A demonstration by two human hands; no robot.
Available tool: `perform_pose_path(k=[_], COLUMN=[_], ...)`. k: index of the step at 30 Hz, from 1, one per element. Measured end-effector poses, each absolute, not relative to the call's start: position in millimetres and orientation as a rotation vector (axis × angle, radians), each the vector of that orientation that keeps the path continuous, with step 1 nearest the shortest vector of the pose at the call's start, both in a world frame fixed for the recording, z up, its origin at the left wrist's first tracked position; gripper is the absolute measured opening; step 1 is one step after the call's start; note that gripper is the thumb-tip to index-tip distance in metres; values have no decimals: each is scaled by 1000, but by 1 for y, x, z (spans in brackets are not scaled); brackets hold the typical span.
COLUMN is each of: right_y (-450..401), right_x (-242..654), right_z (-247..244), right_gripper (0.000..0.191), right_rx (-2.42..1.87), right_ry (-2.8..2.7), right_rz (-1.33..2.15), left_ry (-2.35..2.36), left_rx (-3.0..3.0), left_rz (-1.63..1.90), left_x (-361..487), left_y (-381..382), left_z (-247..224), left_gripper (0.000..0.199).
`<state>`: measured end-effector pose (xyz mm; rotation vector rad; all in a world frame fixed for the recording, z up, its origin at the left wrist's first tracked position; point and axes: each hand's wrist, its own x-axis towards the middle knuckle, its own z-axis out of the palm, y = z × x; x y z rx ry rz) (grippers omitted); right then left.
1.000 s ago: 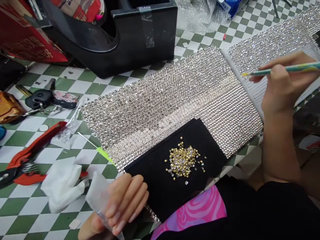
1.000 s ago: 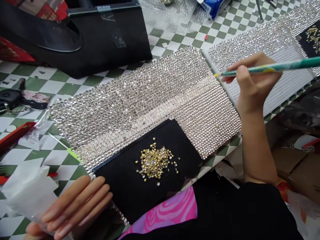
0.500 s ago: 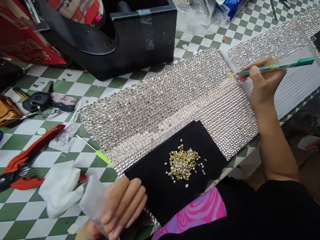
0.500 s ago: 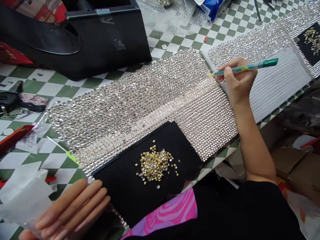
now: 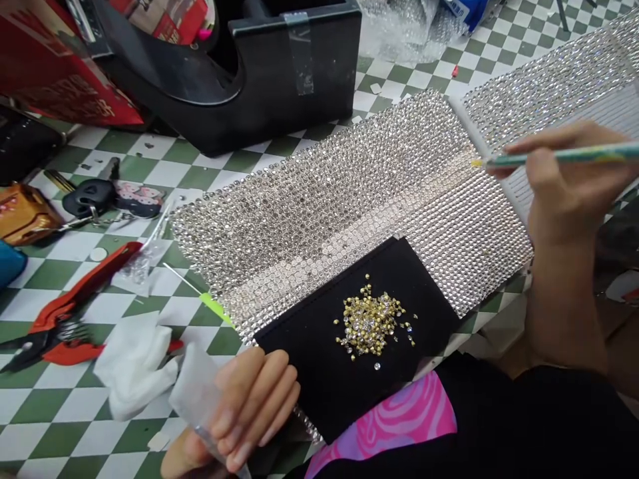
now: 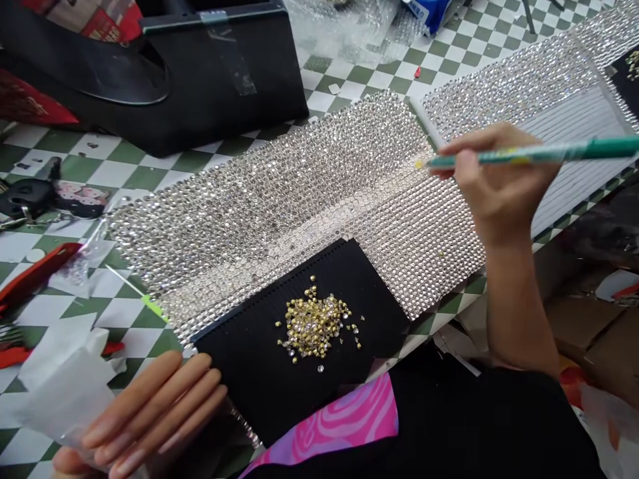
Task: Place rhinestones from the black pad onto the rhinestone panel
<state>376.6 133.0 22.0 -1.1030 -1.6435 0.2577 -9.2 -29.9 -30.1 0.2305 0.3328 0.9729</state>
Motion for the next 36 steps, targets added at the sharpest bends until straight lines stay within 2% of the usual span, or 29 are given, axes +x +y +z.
perform_pose_path(k=[3, 5, 7, 15, 24, 36], right_y=[85, 63, 52, 51, 50, 51], right_x=[333, 311, 298, 295, 289, 296], right_z=[36, 36, 30, 13, 17, 20], right_gripper=[36, 34, 30, 26, 26, 30], right_rx=[-1165, -1067, -981, -957, -928, -973], right_ry=[-1912, -2018, -2013, -1994, -1963, -1910], right_rz=[481, 724, 820, 814, 819, 834], left_ry=[151, 169, 174, 146, 150, 153], left_rx=[253, 228, 219, 215, 240, 224], left_rz=[954, 965, 969, 928, 975, 929], left_x=[-1, 2, 3, 10, 1, 4], left_y=[-21, -18, -17, -5, -23, -15], left_z=[-21, -18, -16, 1, -20, -13], left_gripper=[34, 34, 35, 39, 33, 29])
